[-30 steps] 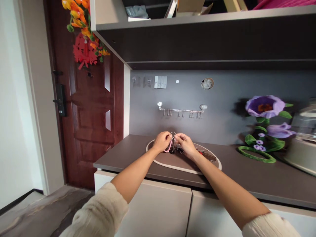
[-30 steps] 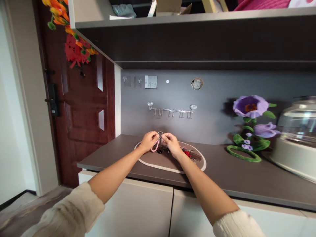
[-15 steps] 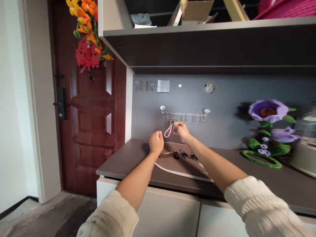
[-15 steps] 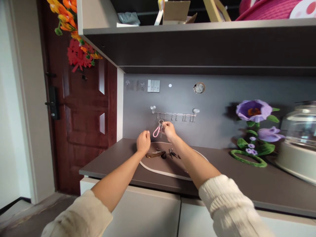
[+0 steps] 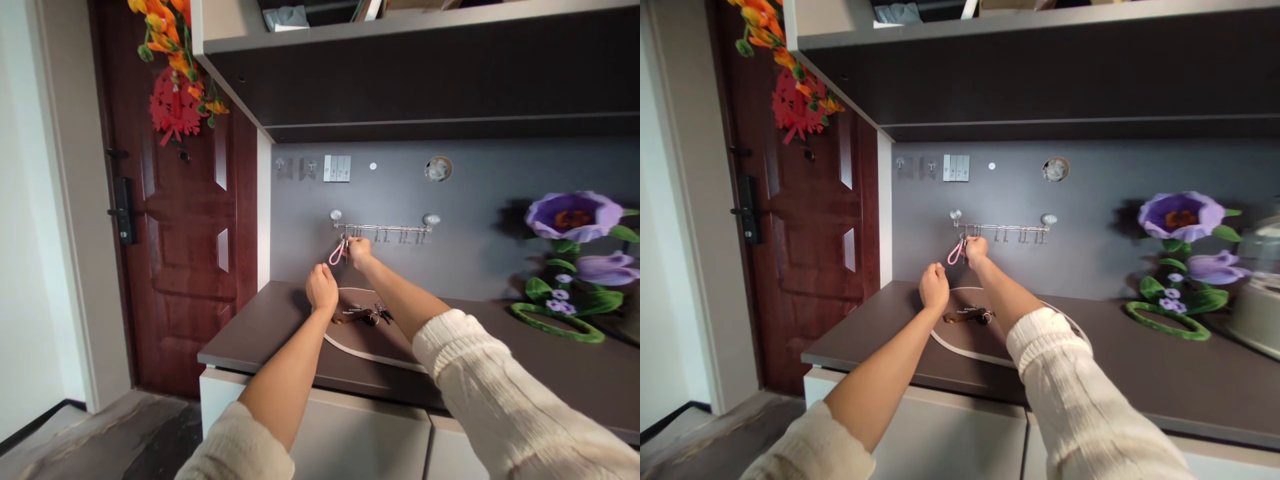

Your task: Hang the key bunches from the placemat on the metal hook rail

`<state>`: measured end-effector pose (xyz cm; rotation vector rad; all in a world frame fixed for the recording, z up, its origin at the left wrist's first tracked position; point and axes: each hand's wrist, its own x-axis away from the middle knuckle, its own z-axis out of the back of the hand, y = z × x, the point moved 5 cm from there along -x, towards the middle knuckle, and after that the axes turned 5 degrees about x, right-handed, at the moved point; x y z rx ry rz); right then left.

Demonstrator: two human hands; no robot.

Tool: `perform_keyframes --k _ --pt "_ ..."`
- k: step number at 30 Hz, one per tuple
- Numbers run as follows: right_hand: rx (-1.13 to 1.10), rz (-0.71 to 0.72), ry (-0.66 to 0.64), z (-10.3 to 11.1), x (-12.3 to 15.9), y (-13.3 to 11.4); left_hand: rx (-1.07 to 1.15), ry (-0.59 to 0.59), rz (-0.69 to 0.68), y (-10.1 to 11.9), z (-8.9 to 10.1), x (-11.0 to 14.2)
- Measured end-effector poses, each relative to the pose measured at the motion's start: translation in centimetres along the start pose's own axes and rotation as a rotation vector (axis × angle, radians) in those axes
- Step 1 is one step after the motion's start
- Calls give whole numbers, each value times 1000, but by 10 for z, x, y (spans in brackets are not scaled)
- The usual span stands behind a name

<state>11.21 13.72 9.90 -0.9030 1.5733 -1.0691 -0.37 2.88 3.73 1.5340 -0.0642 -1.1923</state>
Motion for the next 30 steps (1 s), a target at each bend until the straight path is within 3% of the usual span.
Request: perform_keyframes --k 7,20,30 --pt "-19 -61 78 1 -1 7 -41 -9 14 0 0 -1" --pt "47 -30 -9 12 0 18 1 35 -20 -4 1 -2" --pt "134 -18 -57 45 32 8 -111 -132 -124 1 -4 2"
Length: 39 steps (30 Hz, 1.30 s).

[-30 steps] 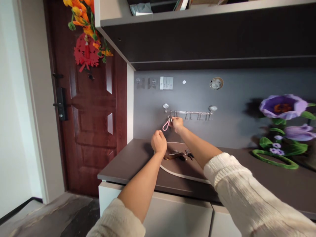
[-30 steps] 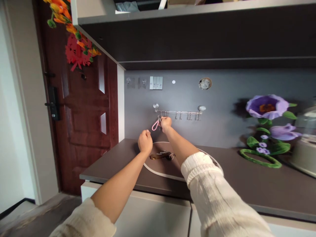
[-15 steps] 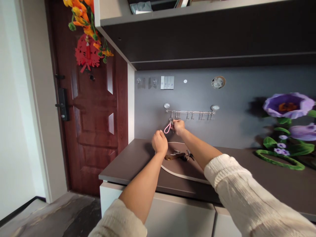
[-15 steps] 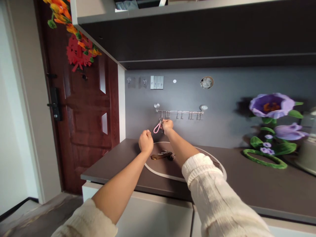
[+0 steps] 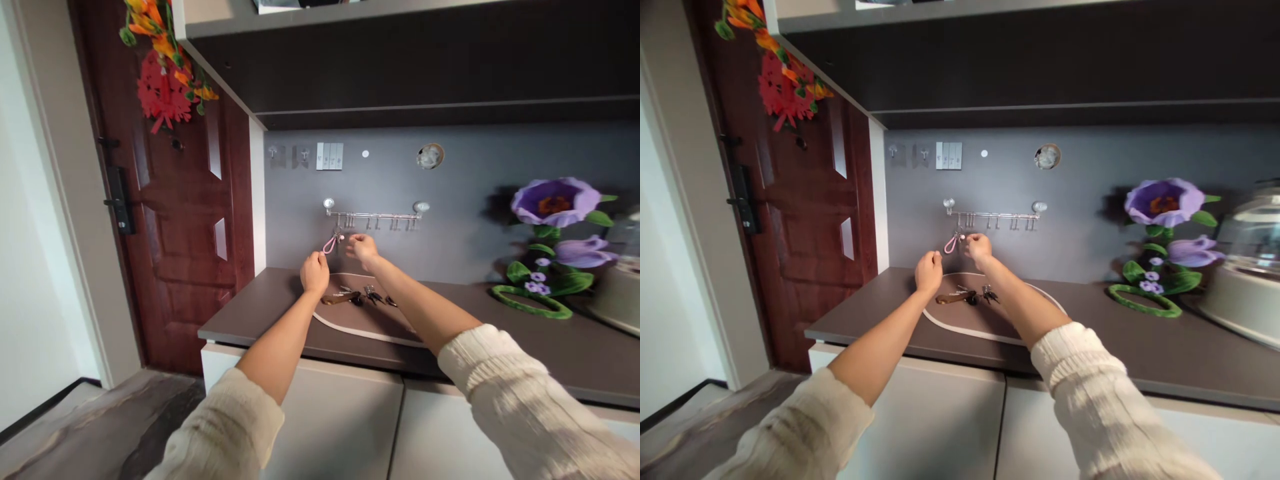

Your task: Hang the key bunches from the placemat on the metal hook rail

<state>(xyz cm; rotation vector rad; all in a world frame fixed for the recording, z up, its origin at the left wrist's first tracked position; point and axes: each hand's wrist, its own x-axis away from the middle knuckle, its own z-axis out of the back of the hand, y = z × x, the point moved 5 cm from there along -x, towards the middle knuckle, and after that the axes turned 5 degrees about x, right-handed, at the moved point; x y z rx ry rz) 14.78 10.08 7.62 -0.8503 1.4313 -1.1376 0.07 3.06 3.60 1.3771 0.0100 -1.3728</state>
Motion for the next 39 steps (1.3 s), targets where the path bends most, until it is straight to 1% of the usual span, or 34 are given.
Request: perform_keyframes --k 3,6,10,13,17,19,22,26,31,35,39 --pt "-22 49 -94 12 16 0 -6 -71 -67 3 -5 2" --pt "16 96 -162 26 32 9 22 -178 -132 6 -11 5" --pt "176 188 -181 46 51 26 65 -338 -194 9 -21 11" --pt "342 297 -203 57 62 34 57 -435 -230 11 -27 17" --pt "562 460 -230 63 68 35 30 -564 -295 14 -33 25" --pt "642 504 -252 62 68 36 20 -632 -329 15 -36 29" --pt "731 527 -272 60 66 40 8 -719 -376 16 -39 34" --pt "836 525 -270 58 64 44 -21 -750 -427 15 -42 35" --pt "961 517 -307 53 67 44 -73 -799 -517 18 -41 36" --pt "991 529 -314 51 68 43 -122 -815 -604 22 -40 36" --pt "984 553 -311 50 66 44 -173 -794 -622 20 -44 35"
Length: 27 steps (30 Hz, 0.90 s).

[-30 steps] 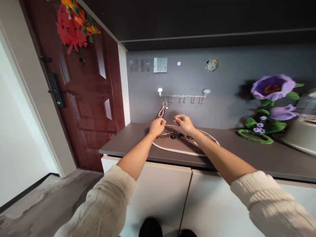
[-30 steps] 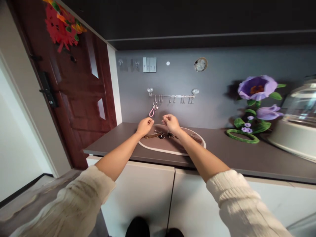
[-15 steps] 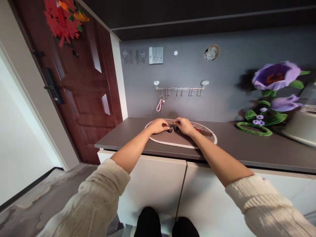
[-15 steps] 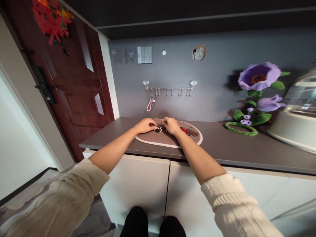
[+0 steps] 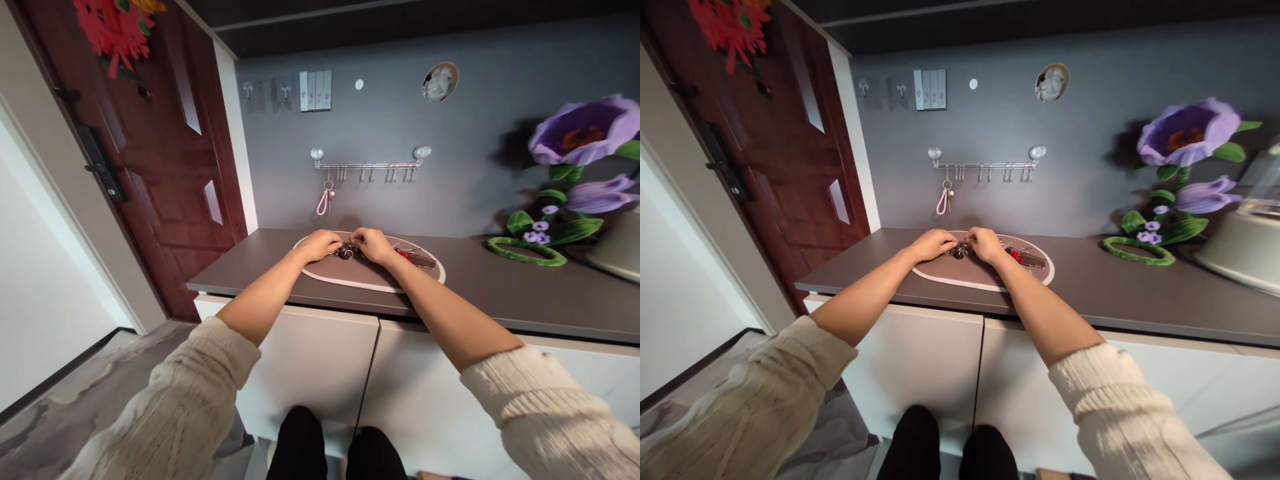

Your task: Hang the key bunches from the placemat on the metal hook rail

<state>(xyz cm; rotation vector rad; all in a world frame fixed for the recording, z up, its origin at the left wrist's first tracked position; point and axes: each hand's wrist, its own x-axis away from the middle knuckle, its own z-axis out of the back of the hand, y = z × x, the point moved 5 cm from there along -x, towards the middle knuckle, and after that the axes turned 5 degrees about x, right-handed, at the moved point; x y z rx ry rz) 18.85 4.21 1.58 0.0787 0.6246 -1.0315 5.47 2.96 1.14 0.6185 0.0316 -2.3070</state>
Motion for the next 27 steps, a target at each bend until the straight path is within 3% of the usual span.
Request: perform_keyframes --k 7,14,27 --pt "-10 -3 17 -1 0 -1 -46 59 116 -8 -2 -2" --pt "9 -3 33 2 0 -3 -6 198 248 -14 8 -2" --pt "-146 -32 100 14 3 -14 412 433 367 -21 21 1"
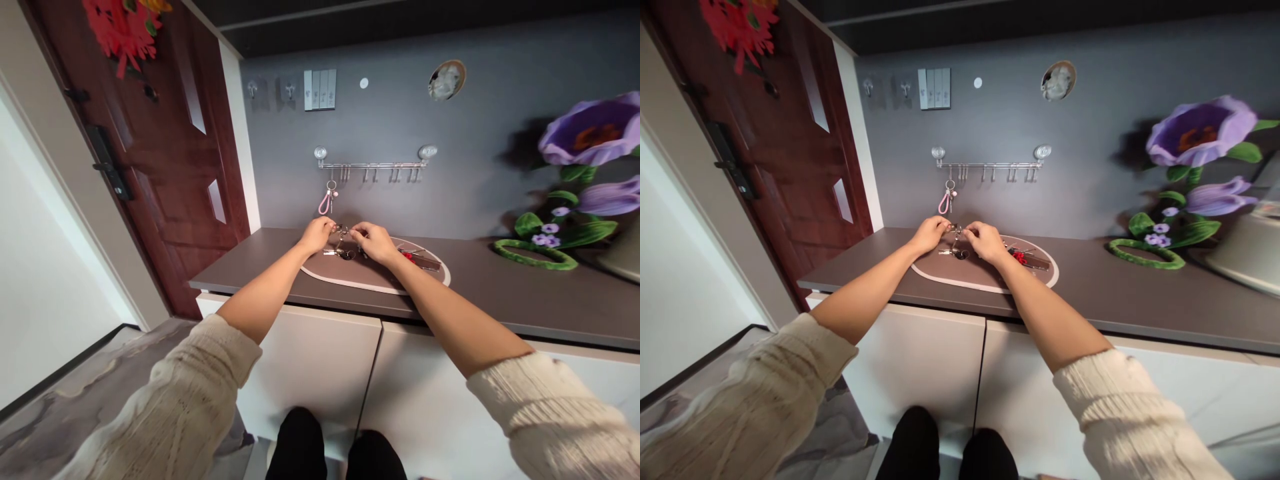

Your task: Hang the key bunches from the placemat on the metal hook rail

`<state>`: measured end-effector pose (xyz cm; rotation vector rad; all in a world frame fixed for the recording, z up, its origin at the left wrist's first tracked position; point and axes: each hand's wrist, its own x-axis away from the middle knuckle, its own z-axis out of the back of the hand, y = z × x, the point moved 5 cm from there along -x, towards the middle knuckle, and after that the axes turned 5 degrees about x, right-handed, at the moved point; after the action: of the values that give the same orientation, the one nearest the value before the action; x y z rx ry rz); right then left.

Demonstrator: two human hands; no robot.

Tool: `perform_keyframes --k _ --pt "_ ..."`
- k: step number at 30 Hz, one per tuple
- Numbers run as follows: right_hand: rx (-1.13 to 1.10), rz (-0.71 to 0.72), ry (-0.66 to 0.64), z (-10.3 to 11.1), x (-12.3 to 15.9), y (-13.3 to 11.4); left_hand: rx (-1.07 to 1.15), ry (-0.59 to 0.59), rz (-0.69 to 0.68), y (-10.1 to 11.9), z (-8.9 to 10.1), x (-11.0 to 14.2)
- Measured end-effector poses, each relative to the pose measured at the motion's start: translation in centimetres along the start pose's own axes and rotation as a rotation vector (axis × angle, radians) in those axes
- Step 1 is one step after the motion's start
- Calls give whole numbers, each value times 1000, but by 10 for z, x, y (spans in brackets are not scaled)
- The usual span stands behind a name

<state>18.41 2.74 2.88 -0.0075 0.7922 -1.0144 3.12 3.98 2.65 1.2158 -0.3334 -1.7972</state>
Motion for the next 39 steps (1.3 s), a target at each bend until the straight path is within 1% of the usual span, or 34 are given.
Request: perform_keyframes --k 5,9,14,17,21,25,28,33,39 --pt "-79 6 7 0 1 -3 165 21 59 -4 -1 0" --pt "-119 -15 10 -1 2 -3 279 15 89 -5 -2 1" --pt "-187 -6 39 1 1 -3 378 -3 105 -2 -3 1" --pt "-272 -19 64 1 -2 2 460 -24 136 -3 -4 1" --pt "-442 -27 87 -1 -5 7 552 -42 158 -4 -5 1" --pt "-615 -78 112 0 -7 10 556 -56 154 -1 -5 2" --pt "-685 -96 121 1 -7 10 522 -66 145 1 -5 3" --pt "-719 -93 119 2 -7 10 499 -100 105 3 -8 3" --pt "-725 -59 119 1 -8 11 480 -184 65 6 -13 5"
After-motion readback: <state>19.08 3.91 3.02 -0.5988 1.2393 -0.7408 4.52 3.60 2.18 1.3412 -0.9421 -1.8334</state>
